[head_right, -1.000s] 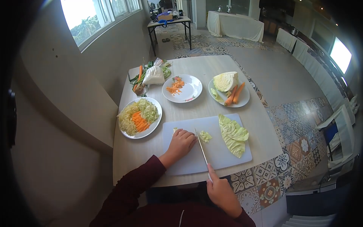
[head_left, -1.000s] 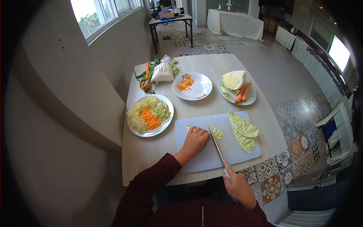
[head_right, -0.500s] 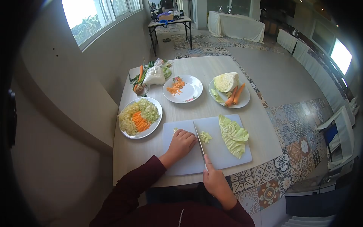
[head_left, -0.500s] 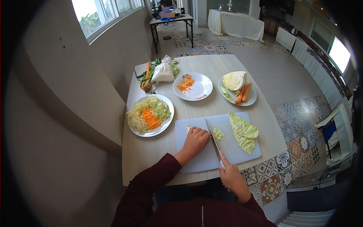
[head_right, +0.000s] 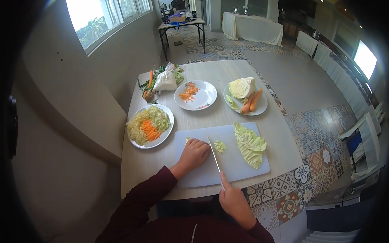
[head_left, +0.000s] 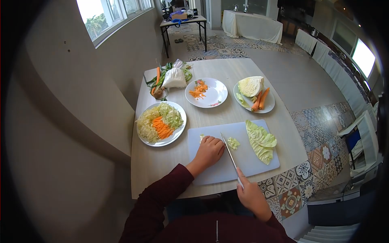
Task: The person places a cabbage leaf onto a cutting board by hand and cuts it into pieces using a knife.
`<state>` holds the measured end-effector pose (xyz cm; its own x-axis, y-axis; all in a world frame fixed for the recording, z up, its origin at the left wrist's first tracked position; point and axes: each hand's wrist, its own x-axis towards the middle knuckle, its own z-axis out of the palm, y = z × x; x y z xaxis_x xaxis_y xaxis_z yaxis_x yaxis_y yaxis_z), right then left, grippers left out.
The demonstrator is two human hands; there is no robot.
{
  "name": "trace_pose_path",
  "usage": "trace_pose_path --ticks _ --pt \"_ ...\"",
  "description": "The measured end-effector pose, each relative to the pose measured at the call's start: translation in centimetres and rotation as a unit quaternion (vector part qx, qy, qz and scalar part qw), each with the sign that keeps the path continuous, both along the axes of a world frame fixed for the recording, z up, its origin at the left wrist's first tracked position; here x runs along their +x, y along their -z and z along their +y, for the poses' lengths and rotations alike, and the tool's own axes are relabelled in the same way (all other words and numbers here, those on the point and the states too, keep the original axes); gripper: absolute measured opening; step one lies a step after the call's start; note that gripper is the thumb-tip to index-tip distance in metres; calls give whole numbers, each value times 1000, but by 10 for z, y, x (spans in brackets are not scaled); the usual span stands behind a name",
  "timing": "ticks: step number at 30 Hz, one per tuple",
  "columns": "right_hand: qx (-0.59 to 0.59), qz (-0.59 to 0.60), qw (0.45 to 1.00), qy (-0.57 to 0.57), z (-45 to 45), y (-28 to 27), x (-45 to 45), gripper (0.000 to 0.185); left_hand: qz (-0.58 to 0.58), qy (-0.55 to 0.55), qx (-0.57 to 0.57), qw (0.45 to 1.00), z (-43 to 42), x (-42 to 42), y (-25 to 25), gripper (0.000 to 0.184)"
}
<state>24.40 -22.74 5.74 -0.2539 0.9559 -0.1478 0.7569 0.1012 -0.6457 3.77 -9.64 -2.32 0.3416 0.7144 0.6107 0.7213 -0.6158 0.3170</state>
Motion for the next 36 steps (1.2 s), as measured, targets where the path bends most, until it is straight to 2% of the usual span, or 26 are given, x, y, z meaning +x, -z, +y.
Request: trace_pose_path --ticks 10,13,19,22,36 --pt "-49 8 999 1 -2 -15 6 61 -25 21 -20 999 2 -3 0 6" --pt "-5 15 1000 8 -4 -6 4 57 -3 -6 -26 1000 -6 -3 -11 6" --pt "2 24 1000 8 -3 -1 7 56 30 -12 -4 999 -3 -5 -3 11" --pt "-9 53 998 13 -3 -5 10 56 23 2 -1 1000 -2 -5 0 12" --pt "9 45 999 19 0 0 10 55 17 6 4 1000 -2 -3 -1 10"
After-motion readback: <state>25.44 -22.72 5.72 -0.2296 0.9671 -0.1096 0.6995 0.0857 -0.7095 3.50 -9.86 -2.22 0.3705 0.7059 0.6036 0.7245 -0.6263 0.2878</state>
